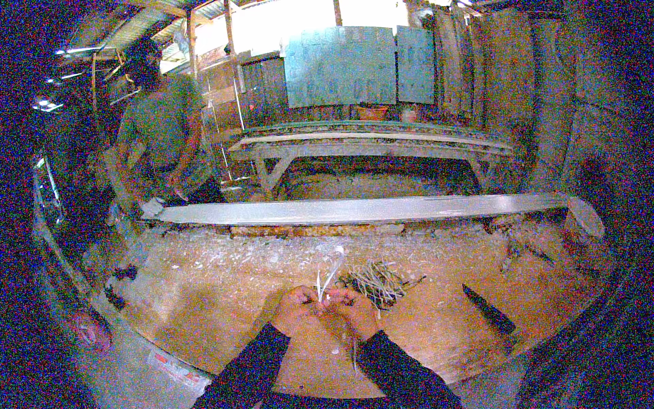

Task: The person repeatedly picks up white plastic strips, folds and tears them into smaller pieces, and places them on a wooden workbench. A coworker in the background applies a white substance to a long board using a brush and bucket.

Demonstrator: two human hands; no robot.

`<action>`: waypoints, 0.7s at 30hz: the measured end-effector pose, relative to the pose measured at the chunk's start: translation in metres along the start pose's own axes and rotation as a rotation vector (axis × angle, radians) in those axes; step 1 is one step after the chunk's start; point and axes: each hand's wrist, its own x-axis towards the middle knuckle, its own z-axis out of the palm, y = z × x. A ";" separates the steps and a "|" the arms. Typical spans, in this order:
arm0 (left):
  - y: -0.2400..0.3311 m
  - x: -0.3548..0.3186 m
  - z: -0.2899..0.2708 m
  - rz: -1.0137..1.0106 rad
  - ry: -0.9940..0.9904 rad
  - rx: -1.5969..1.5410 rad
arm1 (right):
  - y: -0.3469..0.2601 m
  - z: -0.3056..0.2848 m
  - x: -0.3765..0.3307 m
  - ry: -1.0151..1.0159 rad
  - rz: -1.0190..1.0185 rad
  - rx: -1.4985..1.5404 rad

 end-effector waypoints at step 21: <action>0.012 -0.004 0.004 -0.107 -0.009 -0.144 | -0.031 0.014 -0.016 0.063 -0.811 -0.896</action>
